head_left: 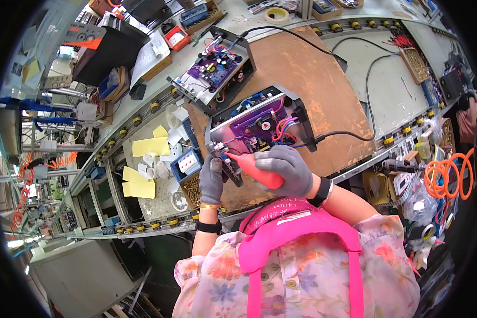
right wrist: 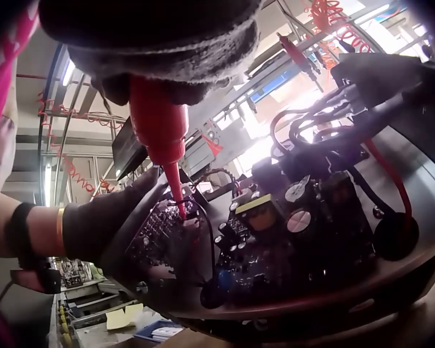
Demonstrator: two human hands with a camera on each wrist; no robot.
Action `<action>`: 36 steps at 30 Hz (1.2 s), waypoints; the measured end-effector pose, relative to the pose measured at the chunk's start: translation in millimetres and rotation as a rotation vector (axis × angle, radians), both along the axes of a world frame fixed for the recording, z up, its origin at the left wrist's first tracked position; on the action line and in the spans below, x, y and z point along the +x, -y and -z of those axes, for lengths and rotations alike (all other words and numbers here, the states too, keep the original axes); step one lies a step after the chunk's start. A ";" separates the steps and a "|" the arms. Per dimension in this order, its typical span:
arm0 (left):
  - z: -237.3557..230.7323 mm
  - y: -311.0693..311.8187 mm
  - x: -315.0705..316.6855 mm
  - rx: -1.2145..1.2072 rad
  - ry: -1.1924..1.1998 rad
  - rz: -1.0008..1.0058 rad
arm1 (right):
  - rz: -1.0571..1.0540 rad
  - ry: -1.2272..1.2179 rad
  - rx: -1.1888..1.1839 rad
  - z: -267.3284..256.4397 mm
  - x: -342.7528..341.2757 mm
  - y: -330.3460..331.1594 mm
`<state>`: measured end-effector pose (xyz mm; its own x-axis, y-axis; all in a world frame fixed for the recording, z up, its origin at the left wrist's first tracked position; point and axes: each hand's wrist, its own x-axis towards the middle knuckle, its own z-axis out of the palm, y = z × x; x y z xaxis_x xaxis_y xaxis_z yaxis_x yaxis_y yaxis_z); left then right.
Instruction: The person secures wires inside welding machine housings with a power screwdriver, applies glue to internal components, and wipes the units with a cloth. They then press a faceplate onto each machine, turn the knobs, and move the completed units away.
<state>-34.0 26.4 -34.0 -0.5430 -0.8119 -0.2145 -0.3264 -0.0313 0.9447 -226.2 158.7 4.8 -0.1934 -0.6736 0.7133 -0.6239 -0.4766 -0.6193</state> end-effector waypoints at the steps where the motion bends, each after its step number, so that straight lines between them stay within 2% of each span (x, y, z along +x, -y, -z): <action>1: -3.2 -1.3 -1.9 -0.002 -0.007 -0.005 | 0.015 -0.009 -0.011 0.1 1.3 2.1; 5: -3.6 -0.3 -1.0 -0.002 0.027 0.003 | 0.022 -0.051 -0.013 3.6 1.1 5.9; 11: -9.4 -1.3 -6.1 0.000 0.007 -0.002 | -0.001 0.088 -0.044 -1.8 0.4 13.9; 24: -9.5 0.2 -9.7 0.009 -0.069 -0.009 | 0.004 0.102 -0.008 -14.8 -14.4 3.4; 36: -6.4 6.8 -5.4 0.007 -0.006 0.004 | -0.020 0.090 -0.006 -17.8 -10.1 3.1</action>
